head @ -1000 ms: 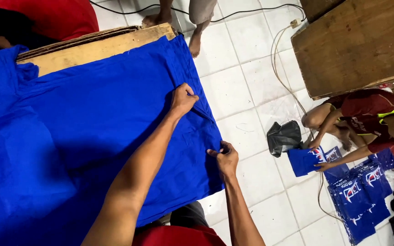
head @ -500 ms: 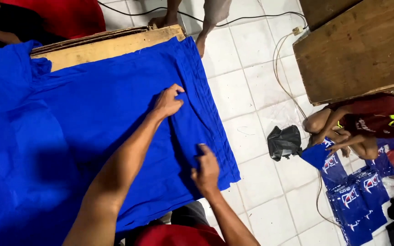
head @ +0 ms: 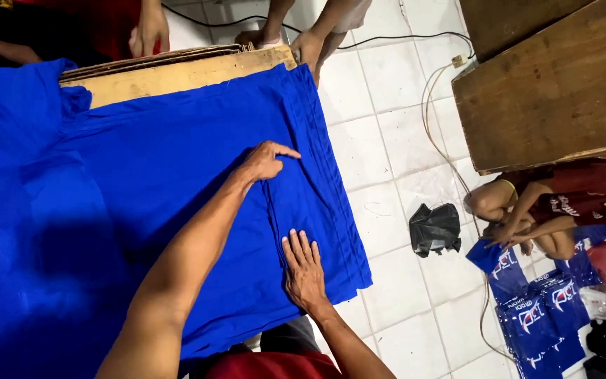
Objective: The person folds blue t-shirts on a wooden table, aligning sleeves and edges, then stacks the folded shirts. The person repeats this process for multiple shirts.
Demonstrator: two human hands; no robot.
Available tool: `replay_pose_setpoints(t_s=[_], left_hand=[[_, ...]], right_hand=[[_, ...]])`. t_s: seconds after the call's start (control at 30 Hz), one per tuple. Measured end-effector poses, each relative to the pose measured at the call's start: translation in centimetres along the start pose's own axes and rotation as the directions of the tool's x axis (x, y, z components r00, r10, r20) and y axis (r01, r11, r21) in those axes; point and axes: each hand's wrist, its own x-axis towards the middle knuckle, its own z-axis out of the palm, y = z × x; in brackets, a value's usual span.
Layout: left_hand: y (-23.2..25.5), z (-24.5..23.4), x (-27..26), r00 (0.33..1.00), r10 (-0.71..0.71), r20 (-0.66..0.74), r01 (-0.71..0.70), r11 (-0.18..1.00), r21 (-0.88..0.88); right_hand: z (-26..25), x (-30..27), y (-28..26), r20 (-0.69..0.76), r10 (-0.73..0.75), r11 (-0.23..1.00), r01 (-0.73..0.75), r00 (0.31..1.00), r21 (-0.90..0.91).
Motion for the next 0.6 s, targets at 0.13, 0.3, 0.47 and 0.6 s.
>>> replay_pose_setpoints(t_s=[0.13,0.3,0.47,0.6], left_hand=[[-5.5,2.4,3.4,1.000,-0.016,-0.010,0.017,0.996,0.092],[-0.9,6.0,-1.4,0.849,0.424,-0.316,-0.122,0.738,0.664],[-2.4,9.6,-2.1,0.947,0.246,-0.204,-0.053,0.749,0.660],[-3.4,10.3,-3.3,0.739,0.513,-0.437,-0.158,0.763,0.627]], right_hand=[[0.1,-0.2,0.3,0.097,0.011,1.000,-0.009,0.995,-0.023],[-2.1,0.8,-0.7,0.285,0.034,0.998,-0.019,0.958,-0.053],[-2.1,0.9,-0.7,0.359,0.034,0.997,-0.007,0.933,-0.077],[-3.7,2.6,1.2,0.401,0.059,0.942,-0.184,0.914,0.281]])
